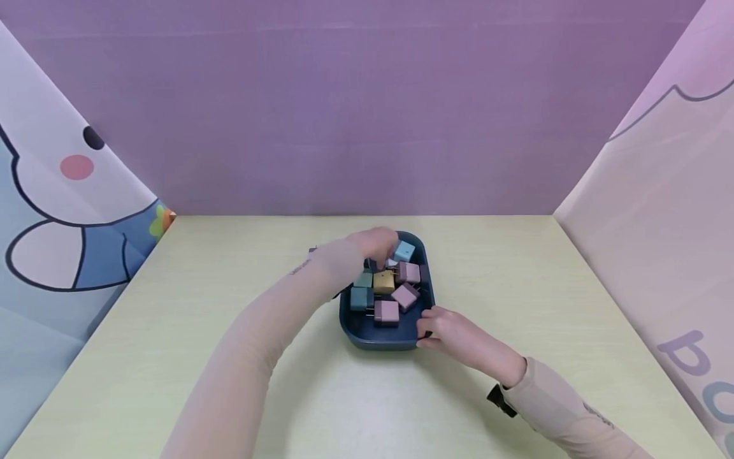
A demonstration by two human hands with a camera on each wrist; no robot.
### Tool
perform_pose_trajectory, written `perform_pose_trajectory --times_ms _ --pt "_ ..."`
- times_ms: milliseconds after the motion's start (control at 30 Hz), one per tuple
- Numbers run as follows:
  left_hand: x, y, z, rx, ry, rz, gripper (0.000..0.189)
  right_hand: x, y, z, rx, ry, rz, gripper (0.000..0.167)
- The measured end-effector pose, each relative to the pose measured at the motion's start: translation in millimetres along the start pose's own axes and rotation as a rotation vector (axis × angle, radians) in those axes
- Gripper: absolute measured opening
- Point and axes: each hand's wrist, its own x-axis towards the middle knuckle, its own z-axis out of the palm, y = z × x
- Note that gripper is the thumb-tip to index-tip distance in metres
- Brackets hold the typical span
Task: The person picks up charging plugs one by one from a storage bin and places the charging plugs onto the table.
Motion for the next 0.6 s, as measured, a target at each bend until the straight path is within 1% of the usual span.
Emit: perform_pose_trajectory --times_ms 100,367,600 --pt "-3.3 -1.3 -3.2 0.020 0.004 0.009 0.022 -0.1 0 0 0.000 0.000 -0.002 0.010" --pt "-11.1 -6.3 -9.1 0.036 0.011 0.001 0.021 -0.5 1 0 0.010 -0.013 0.010 0.009" --pt "-19.5 -19.0 -14.9 0.018 0.030 -0.022 0.020 -0.3 1 0 0.007 -0.026 0.017 0.009"
